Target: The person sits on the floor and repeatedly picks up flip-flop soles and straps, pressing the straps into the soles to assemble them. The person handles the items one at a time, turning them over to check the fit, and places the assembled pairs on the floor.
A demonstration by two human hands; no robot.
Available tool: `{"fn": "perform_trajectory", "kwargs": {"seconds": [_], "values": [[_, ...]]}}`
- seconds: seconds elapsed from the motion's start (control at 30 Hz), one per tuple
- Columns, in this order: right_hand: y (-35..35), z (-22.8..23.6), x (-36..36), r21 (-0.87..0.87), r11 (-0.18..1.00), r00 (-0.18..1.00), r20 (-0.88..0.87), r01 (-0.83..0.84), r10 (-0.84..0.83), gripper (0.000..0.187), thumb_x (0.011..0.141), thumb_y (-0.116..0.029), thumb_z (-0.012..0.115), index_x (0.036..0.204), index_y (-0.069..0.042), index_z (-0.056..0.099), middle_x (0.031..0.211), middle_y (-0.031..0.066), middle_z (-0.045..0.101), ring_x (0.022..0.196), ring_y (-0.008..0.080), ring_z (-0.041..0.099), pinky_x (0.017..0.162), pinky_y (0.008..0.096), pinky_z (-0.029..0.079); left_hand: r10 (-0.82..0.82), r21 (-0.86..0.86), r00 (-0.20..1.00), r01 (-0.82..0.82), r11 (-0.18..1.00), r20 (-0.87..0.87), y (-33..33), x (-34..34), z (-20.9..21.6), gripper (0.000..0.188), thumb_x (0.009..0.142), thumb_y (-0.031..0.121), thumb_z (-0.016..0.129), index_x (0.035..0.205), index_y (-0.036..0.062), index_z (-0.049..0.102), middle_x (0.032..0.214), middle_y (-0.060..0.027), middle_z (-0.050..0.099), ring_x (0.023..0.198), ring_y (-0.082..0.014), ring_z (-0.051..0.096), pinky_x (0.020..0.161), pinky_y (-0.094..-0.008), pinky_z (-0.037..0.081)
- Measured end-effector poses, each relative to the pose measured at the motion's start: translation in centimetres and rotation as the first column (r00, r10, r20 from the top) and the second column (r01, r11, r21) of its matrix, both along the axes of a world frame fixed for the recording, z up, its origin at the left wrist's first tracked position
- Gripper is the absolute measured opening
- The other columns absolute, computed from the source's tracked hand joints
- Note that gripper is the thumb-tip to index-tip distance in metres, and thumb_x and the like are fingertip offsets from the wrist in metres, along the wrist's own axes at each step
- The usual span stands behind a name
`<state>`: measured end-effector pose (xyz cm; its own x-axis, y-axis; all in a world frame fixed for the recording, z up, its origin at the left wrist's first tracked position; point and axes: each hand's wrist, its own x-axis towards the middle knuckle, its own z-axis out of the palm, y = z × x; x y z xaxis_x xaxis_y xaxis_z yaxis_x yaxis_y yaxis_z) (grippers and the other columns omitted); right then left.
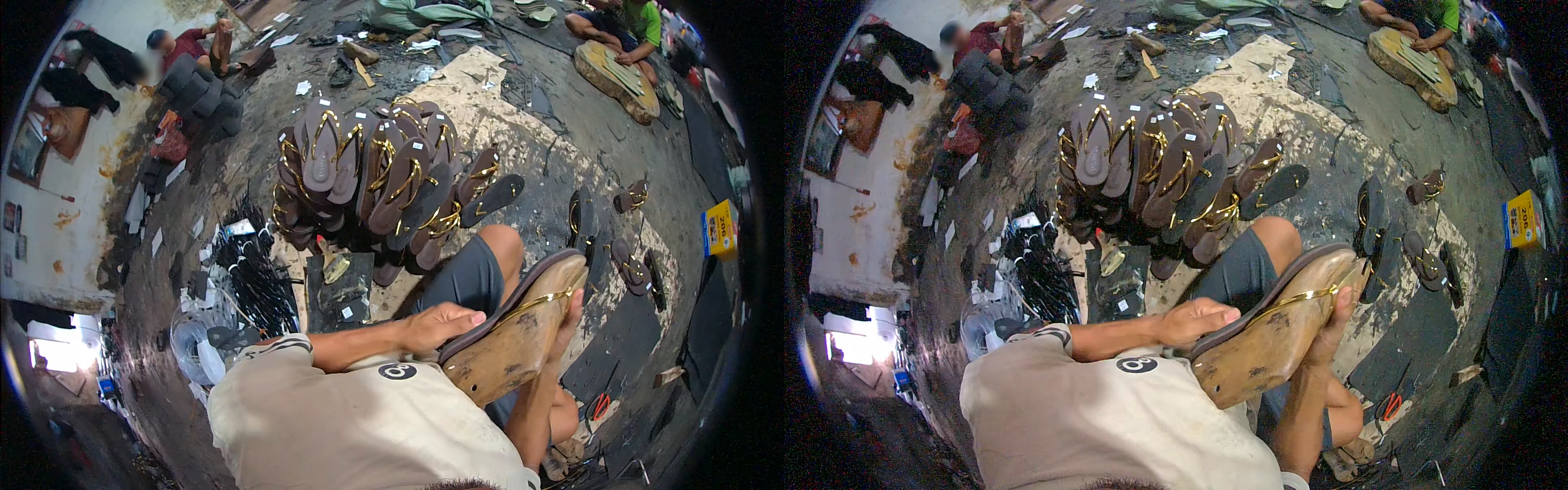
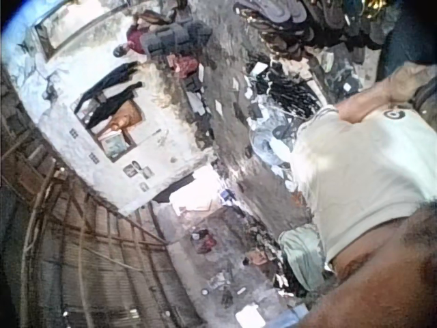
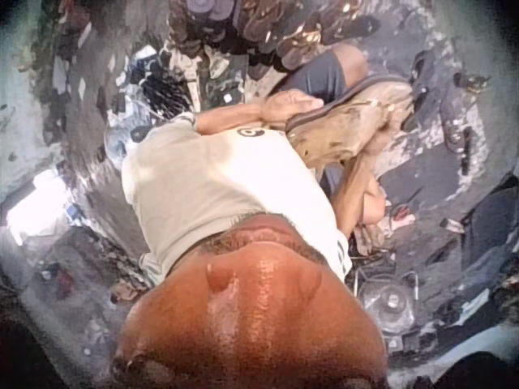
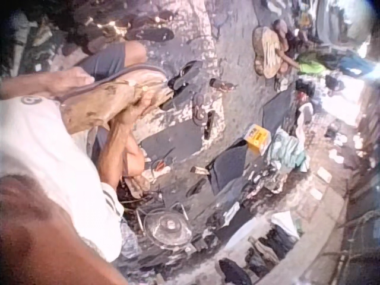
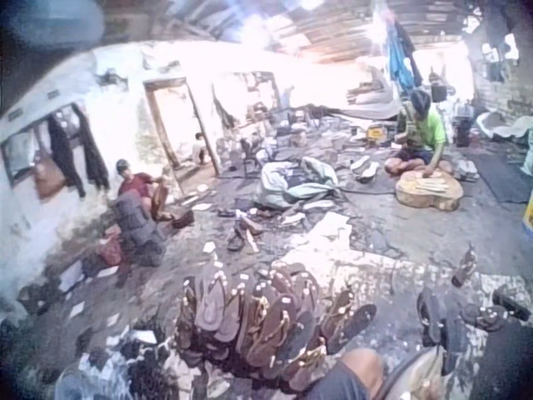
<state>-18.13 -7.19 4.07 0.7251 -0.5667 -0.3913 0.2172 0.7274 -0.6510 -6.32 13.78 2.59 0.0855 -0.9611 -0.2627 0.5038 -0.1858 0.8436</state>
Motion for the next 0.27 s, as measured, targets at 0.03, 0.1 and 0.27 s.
{"fn": "perform_trajectory", "kwargs": {"seconds": [0.03, 0.1, 0.27], "values": [[-0.3, 1.8, 0.1, -0.048, 0.999, 0.998, -0.061, 0.001, -0.004, 0.054, 0.096, -0.052, 0.056, 0.124, -0.005, 0.057, 0.108, 0.0077, 0.062, 0.095, 0.0178, 0.062, 0.084, 0.0346, 0.052, 0.057, -0.107, 0.831, 0.004, 0.994, 0.554, -0.9, 1.5, 0.7, 0.049, 0.108, 0.041, 0.041, 0.121, -0.0006, 0.063, 0.112, -0.0052, 0.067, 0.101, -0.0129, 0.061, 0.089, -0.0314, 0.050], [-1.3, 3.1, 0.3, -0.204, 0.971, 0.985, -0.142, -0.121, 0.093, 0.053, 0.098, -0.051, 0.054, 0.120, -0.003, 0.059, 0.104, 0.0076, 0.064, 0.091, 0.0168, 0.064, 0.081, 0.0334, 0.053, 0.354, -0.326, 0.460, -0.143, 0.935, 0.814, -3.5, 3.3, 3.3, 0.058, 0.105, 0.047, 0.044, 0.131, -0.0032, 0.055, 0.126, -0.0158, 0.058, 0.116, -0.0265, 0.058, 0.100, -0.0407, 0.045], [-2.1, 6.2, 1.5, -0.514, 0.790, 0.939, -0.260, -0.333, 0.226, 0.059, 0.098, -0.051, 0.056, 0.118, 0.004, 0.063, 0.101, 0.0098, 0.069, 0.086, 0.0140, 0.066, 0.075, 0.0270, 0.052, 0.153, -0.116, 0.786, -0.104, 0.988, 0.599, -4.6, 1.7, 10.9, 0.102, 0.088, 0.068, 0.060, 0.157, 0.0073, 0.014, 0.162, -0.0180, 0.013, 0.148, -0.0384, 0.017, 0.122, -0.0429, 0.016]]}}
